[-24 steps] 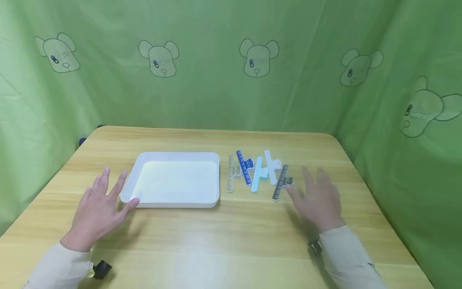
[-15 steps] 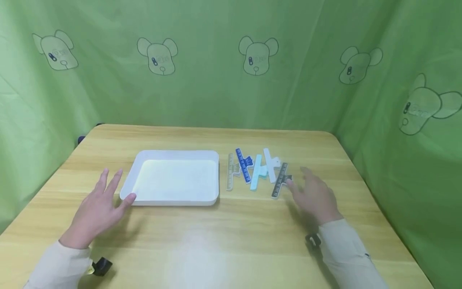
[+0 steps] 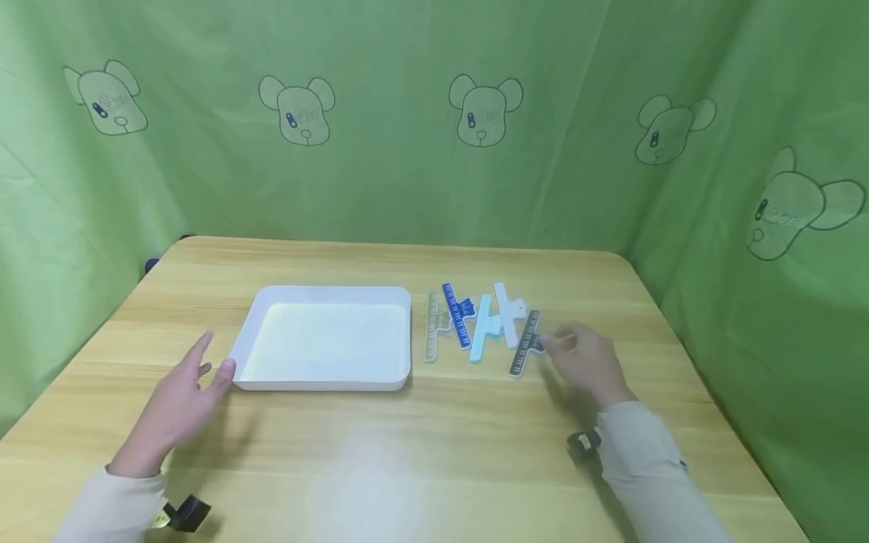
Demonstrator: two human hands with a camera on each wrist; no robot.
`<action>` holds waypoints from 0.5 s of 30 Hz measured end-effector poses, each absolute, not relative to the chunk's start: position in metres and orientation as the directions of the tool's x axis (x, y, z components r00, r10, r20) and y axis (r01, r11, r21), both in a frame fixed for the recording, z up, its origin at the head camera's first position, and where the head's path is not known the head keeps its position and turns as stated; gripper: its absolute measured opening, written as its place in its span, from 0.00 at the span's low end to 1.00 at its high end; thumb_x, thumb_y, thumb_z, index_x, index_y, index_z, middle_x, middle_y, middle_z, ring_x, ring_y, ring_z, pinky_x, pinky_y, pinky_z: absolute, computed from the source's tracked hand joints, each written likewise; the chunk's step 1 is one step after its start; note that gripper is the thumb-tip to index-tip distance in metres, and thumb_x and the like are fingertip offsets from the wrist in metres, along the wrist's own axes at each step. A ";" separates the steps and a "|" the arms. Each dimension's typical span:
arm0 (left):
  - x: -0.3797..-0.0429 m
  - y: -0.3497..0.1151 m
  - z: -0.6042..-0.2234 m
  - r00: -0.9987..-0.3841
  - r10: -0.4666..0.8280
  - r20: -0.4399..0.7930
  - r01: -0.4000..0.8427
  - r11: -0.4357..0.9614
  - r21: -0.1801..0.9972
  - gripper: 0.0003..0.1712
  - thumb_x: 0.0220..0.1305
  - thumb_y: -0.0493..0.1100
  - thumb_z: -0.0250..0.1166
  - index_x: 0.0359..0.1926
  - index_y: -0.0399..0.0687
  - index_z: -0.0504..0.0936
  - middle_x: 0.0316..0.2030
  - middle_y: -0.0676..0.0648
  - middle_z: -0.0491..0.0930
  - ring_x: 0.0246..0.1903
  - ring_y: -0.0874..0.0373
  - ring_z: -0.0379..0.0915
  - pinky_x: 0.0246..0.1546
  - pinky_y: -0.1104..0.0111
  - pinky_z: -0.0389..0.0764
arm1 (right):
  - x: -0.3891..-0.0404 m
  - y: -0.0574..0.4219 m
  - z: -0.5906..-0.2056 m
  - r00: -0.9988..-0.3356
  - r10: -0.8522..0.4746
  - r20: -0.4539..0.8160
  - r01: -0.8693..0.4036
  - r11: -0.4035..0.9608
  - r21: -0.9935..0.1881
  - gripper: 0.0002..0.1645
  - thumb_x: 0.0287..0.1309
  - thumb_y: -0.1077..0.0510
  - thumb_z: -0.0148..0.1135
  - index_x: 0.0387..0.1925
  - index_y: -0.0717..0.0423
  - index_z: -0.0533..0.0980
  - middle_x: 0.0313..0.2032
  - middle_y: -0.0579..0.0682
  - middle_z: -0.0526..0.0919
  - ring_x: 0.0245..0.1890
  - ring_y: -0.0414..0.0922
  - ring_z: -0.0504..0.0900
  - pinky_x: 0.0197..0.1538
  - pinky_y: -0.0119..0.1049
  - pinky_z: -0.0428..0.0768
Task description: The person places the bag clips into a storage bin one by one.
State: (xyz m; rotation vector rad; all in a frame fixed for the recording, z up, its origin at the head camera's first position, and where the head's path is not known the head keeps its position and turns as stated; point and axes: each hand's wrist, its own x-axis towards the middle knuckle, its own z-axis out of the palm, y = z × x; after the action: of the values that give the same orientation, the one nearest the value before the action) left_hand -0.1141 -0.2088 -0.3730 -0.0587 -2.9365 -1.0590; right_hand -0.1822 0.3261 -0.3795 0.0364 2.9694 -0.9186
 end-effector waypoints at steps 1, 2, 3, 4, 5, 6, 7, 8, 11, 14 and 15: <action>-0.114 -0.209 -0.373 -1.000 0.023 0.016 0.028 0.768 0.639 0.48 0.73 0.64 0.43 0.75 0.33 0.38 0.69 0.24 0.51 0.62 0.26 0.58 0.60 0.34 0.59 | -0.183 0.327 -0.381 -0.998 0.018 -0.058 0.048 0.821 -0.569 0.38 0.68 0.35 0.48 0.55 0.68 0.70 0.44 0.67 0.80 0.33 0.50 0.82 0.37 0.46 0.81; -0.113 -0.209 -0.373 -1.000 0.018 0.000 0.014 0.767 0.642 0.48 0.73 0.64 0.43 0.75 0.33 0.38 0.68 0.23 0.52 0.61 0.26 0.60 0.59 0.33 0.60 | -0.184 0.327 -0.382 -0.997 0.025 -0.075 0.063 0.820 -0.569 0.39 0.68 0.35 0.47 0.55 0.68 0.70 0.44 0.66 0.80 0.32 0.50 0.82 0.37 0.45 0.81; -0.113 -0.209 -0.374 -1.000 0.015 -0.011 0.004 0.765 0.644 0.49 0.73 0.64 0.43 0.75 0.33 0.37 0.67 0.22 0.52 0.61 0.26 0.60 0.58 0.33 0.60 | -0.185 0.327 -0.383 -0.995 0.029 -0.091 0.075 0.819 -0.568 0.39 0.68 0.34 0.47 0.55 0.68 0.70 0.43 0.65 0.80 0.33 0.50 0.82 0.36 0.45 0.81; -0.114 -0.210 -0.374 -1.000 0.011 -0.021 -0.005 0.764 0.645 0.49 0.73 0.64 0.43 0.74 0.33 0.37 0.67 0.22 0.52 0.61 0.25 0.60 0.58 0.33 0.60 | -0.187 0.328 -0.384 -0.994 0.033 -0.106 0.088 0.817 -0.569 0.40 0.68 0.34 0.46 0.56 0.68 0.69 0.43 0.65 0.80 0.33 0.50 0.81 0.37 0.45 0.81; -0.114 -0.210 -0.374 -1.000 0.006 -0.029 -0.014 0.763 0.646 0.49 0.73 0.65 0.43 0.74 0.33 0.37 0.68 0.22 0.51 0.61 0.25 0.59 0.58 0.32 0.60 | -0.188 0.329 -0.385 -0.993 0.035 -0.117 0.096 0.818 -0.568 0.40 0.68 0.34 0.46 0.56 0.68 0.70 0.43 0.64 0.80 0.34 0.51 0.81 0.37 0.45 0.80; -0.114 -0.211 -0.375 -0.999 0.002 -0.033 -0.020 0.762 0.648 0.49 0.72 0.65 0.43 0.74 0.32 0.37 0.68 0.22 0.50 0.61 0.25 0.58 0.59 0.32 0.59 | -0.189 0.329 -0.386 -0.991 0.038 -0.129 0.105 0.815 -0.569 0.40 0.68 0.34 0.45 0.56 0.68 0.69 0.42 0.64 0.80 0.35 0.52 0.81 0.37 0.46 0.80; -0.115 -0.211 -0.375 -0.999 -0.001 -0.037 -0.025 0.758 0.652 0.50 0.72 0.65 0.43 0.74 0.33 0.37 0.69 0.23 0.48 0.63 0.24 0.55 0.60 0.32 0.57 | -0.190 0.330 -0.386 -0.990 0.038 -0.137 0.111 0.812 -0.573 0.41 0.68 0.33 0.45 0.56 0.69 0.69 0.42 0.64 0.80 0.35 0.52 0.81 0.38 0.47 0.80; -0.116 -0.212 -0.376 -0.999 -0.003 -0.043 -0.031 0.753 0.657 0.50 0.72 0.65 0.44 0.74 0.33 0.37 0.70 0.24 0.45 0.64 0.24 0.52 0.61 0.33 0.55 | -0.191 0.330 -0.386 -0.989 0.038 -0.142 0.114 0.810 -0.576 0.41 0.68 0.33 0.44 0.56 0.69 0.69 0.42 0.64 0.80 0.35 0.52 0.81 0.38 0.48 0.80; -0.118 -0.213 -0.380 -0.998 -0.001 -0.066 -0.045 0.738 0.674 0.50 0.72 0.64 0.45 0.75 0.34 0.36 0.72 0.27 0.41 0.67 0.24 0.44 0.63 0.33 0.49 | -0.193 0.332 -0.387 -0.988 0.035 -0.148 0.117 0.801 -0.587 0.42 0.69 0.33 0.43 0.57 0.70 0.68 0.40 0.62 0.81 0.34 0.52 0.81 0.39 0.47 0.80; -0.119 -0.213 -0.384 -0.996 0.005 -0.092 -0.060 0.723 0.688 0.50 0.72 0.64 0.46 0.75 0.37 0.35 0.73 0.29 0.38 0.68 0.25 0.39 0.64 0.32 0.46 | -0.195 0.333 -0.389 -0.987 0.038 -0.158 0.125 0.795 -0.594 0.42 0.69 0.33 0.43 0.57 0.70 0.68 0.35 0.59 0.82 0.33 0.50 0.81 0.37 0.44 0.80; -0.119 -0.213 -0.385 -0.995 0.006 -0.096 -0.063 0.719 0.692 0.50 0.72 0.64 0.46 0.75 0.38 0.35 0.73 0.29 0.38 0.68 0.25 0.39 0.63 0.32 0.46 | -0.196 0.333 -0.390 -0.986 0.037 -0.161 0.126 0.795 -0.593 0.42 0.69 0.33 0.43 0.57 0.71 0.68 0.34 0.58 0.82 0.32 0.50 0.81 0.36 0.42 0.80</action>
State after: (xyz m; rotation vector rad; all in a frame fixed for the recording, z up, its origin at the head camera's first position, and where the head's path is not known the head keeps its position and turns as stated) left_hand -0.1188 -0.2129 -0.3853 0.0500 -2.9965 -1.2120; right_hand -0.1963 0.3332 -0.3898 0.1297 2.8417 -0.9540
